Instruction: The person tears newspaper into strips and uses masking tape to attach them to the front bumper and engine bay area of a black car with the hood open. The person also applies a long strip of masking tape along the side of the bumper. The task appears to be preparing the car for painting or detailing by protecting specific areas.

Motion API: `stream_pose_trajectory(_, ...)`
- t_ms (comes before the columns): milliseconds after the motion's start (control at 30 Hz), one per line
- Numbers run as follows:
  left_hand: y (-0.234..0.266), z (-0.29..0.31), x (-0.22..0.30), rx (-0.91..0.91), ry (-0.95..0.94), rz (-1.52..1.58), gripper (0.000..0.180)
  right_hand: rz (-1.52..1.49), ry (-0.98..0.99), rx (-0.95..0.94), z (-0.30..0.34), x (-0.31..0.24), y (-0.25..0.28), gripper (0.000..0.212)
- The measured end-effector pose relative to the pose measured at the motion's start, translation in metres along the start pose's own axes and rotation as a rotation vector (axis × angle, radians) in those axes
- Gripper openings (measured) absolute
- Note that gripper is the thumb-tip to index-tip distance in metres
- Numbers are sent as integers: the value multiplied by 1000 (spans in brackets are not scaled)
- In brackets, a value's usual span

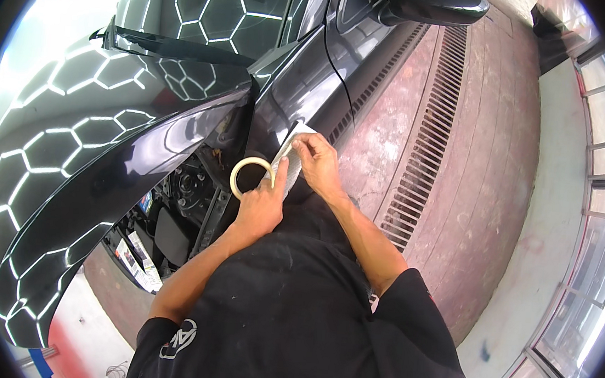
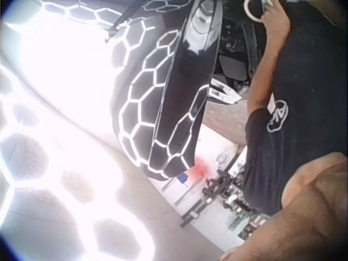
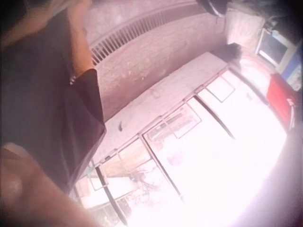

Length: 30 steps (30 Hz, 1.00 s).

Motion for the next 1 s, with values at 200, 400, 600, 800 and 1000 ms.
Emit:
stream_pose_trajectory(200,-14,8,-5,-196,100,-112,95,228,158,131,-19,-38,5,16)
stream_pose_trajectory(400,-13,0,-11,-169,136,-109,95,260,59,101,-25,-39,4,16)
stream_pose_trajectory(600,-10,-5,-12,-156,144,-92,94,359,93,115,-30,-47,2,14)
stream_pose_trajectory(800,-14,-8,-17,-137,153,-84,100,294,-15,224,-31,-56,8,19)
stream_pose_trajectory(1000,-4,0,-18,-65,170,-79,90,973,400,170,3,-74,-27,47)
Point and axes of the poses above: each hand's wrist, its own z-axis away from the middle knuckle, its own y-axis out of the back of the hand, x = y × z, the point moved 8 cm from there along -z, towards the middle knuckle, and after that the axes turned 11 degrees about -x, right-handed, at the moved point
